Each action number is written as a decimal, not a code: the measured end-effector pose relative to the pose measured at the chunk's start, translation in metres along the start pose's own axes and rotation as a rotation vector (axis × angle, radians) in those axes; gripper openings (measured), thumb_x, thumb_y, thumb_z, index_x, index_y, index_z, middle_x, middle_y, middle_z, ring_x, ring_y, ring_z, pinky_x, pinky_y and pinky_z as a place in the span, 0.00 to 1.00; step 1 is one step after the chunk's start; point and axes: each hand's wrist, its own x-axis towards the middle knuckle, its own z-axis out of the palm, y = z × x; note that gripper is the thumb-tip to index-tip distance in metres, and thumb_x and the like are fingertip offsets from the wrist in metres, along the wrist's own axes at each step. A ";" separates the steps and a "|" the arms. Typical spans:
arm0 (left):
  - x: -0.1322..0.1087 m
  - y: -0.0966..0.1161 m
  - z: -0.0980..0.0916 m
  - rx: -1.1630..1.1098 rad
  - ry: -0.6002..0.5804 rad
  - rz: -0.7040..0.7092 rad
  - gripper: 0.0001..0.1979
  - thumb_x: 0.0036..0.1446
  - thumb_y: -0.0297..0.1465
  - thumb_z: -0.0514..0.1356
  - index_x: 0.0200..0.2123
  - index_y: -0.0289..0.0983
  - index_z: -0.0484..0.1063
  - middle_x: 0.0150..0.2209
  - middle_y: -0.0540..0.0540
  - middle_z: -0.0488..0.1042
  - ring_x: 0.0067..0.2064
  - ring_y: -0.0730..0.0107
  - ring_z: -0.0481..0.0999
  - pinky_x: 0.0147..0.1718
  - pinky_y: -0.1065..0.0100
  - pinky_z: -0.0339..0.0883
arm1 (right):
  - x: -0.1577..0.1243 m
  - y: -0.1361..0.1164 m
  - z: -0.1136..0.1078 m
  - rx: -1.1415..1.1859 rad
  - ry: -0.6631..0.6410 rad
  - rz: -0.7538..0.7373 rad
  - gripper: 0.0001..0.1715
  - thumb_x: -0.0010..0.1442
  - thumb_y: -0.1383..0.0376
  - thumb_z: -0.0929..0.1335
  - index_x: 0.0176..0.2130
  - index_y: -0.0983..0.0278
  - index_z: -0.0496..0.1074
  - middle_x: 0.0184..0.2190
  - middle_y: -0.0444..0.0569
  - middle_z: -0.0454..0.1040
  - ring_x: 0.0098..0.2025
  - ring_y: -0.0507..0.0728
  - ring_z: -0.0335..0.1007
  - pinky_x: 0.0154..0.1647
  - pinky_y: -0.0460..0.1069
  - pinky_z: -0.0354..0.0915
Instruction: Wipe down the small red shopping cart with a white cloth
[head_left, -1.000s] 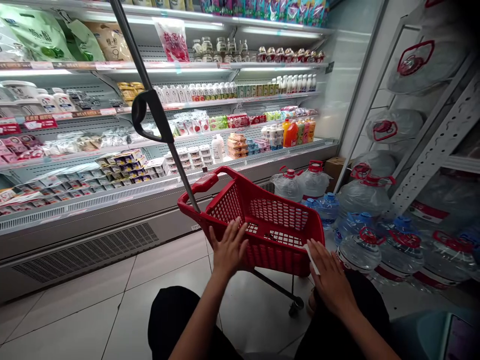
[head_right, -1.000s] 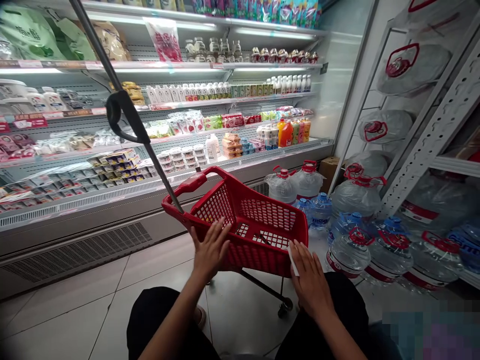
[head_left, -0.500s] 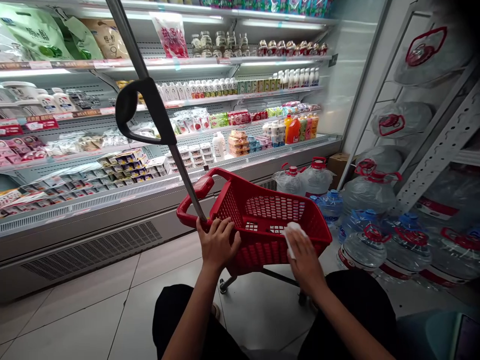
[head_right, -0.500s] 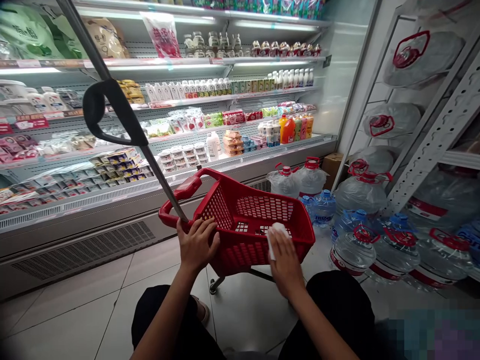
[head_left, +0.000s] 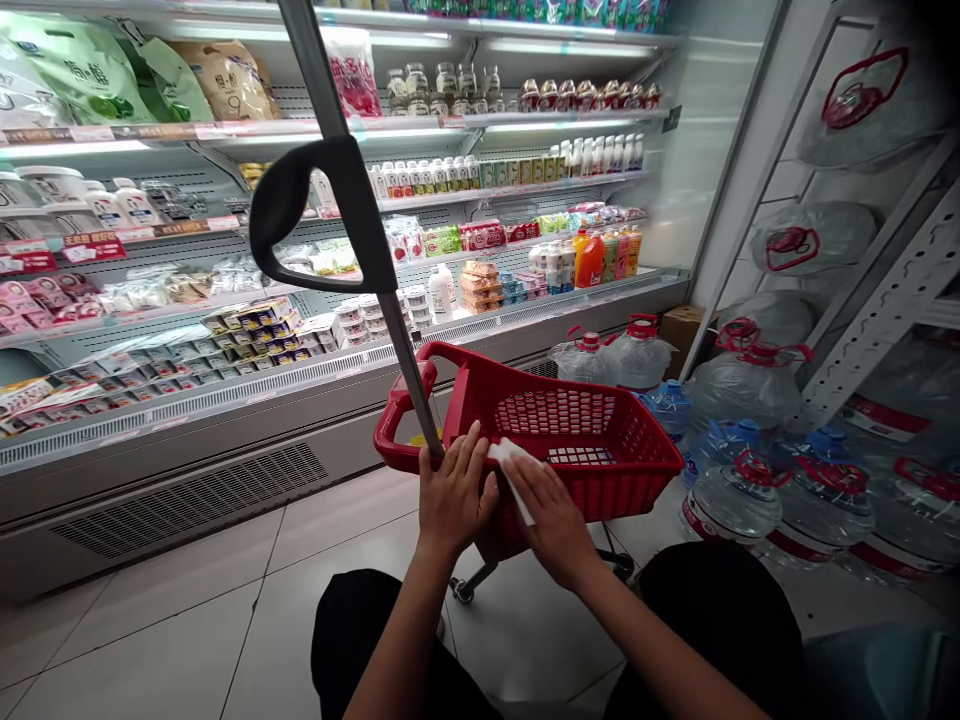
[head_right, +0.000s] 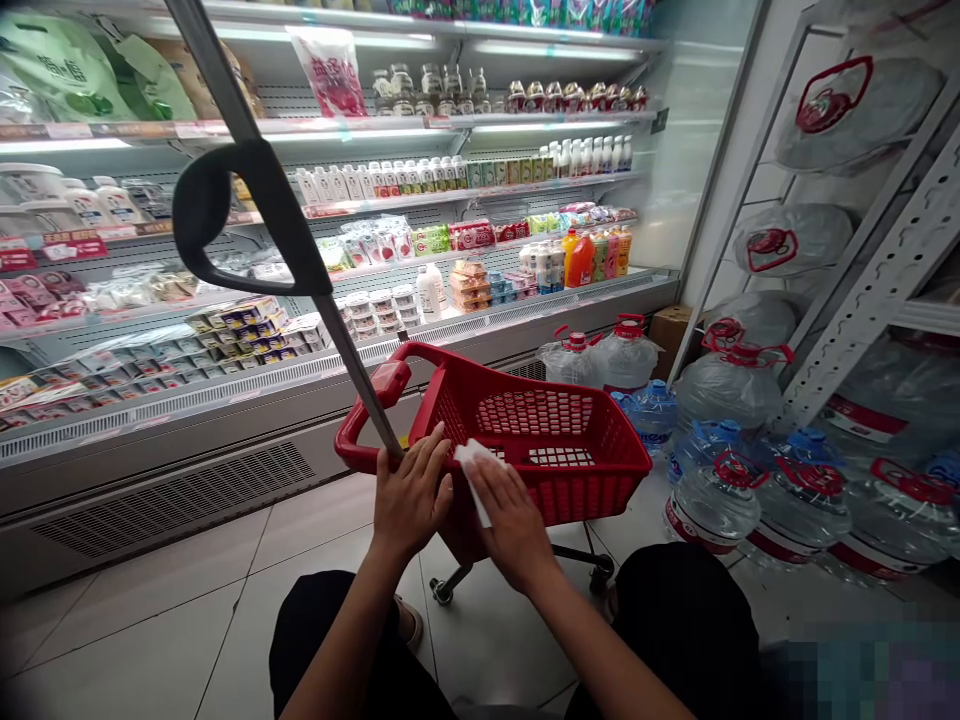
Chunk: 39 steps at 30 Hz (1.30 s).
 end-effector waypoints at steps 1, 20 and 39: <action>-0.001 0.002 0.003 -0.005 0.004 -0.007 0.23 0.70 0.36 0.49 0.65 0.43 0.67 0.71 0.44 0.62 0.64 0.51 0.71 0.70 0.43 0.39 | -0.011 0.013 -0.005 -0.032 -0.003 0.039 0.44 0.69 0.69 0.57 0.77 0.57 0.34 0.76 0.47 0.47 0.76 0.60 0.45 0.76 0.63 0.47; 0.001 0.048 0.006 -0.071 -0.046 0.041 0.27 0.70 0.36 0.49 0.69 0.37 0.60 0.74 0.38 0.55 0.71 0.54 0.60 0.71 0.45 0.34 | 0.013 -0.005 -0.010 0.140 0.062 0.024 0.39 0.74 0.65 0.55 0.77 0.55 0.34 0.77 0.46 0.45 0.77 0.59 0.41 0.75 0.63 0.51; 0.000 0.040 0.007 -0.060 -0.028 0.018 0.28 0.63 0.31 0.52 0.67 0.36 0.61 0.73 0.35 0.57 0.69 0.51 0.64 0.70 0.44 0.38 | 0.043 -0.005 -0.016 0.474 0.123 0.204 0.19 0.69 0.67 0.59 0.56 0.59 0.67 0.54 0.53 0.75 0.57 0.61 0.72 0.58 0.59 0.69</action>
